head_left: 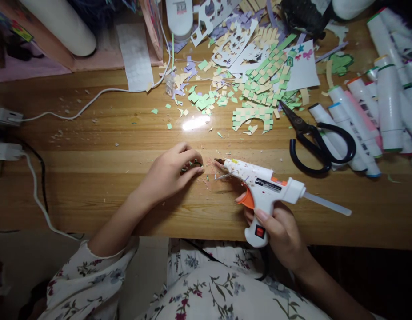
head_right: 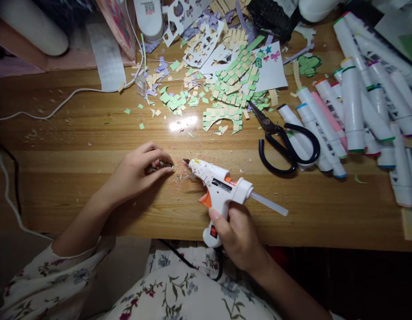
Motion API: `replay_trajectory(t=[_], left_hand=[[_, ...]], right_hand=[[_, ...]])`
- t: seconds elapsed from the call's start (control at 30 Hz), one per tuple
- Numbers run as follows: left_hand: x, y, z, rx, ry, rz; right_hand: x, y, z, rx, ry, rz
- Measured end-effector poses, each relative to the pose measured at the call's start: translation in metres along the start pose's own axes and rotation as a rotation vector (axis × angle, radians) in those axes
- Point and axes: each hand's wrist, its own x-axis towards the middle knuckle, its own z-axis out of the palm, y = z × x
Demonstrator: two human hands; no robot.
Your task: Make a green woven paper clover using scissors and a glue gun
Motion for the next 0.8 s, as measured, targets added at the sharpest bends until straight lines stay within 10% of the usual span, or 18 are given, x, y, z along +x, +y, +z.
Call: replay_trajectory(t=[0.27,0.47,0.67,0.8], left_hand=[[-0.016,-0.008,-0.009,-0.423,0.034,-0.191],[-0.066,0.022,0.009,-0.38,0.591,-0.143],[-0.085,0.069,0.044,-0.239,0.309,-0.038],[-0.08,0.075,0.056,-0.199,0.422,-0.127]], right_hand=[[-0.002,-0.005,0.009,0.028,0.098,-0.026],[0.005,-0.008,0.012,0.021,0.055,-0.105],[0.008,-0.004,0.023,-0.023,-0.11,-0.154],[0.016,-0.023,0.022,-0.116,-0.324,-0.302]])
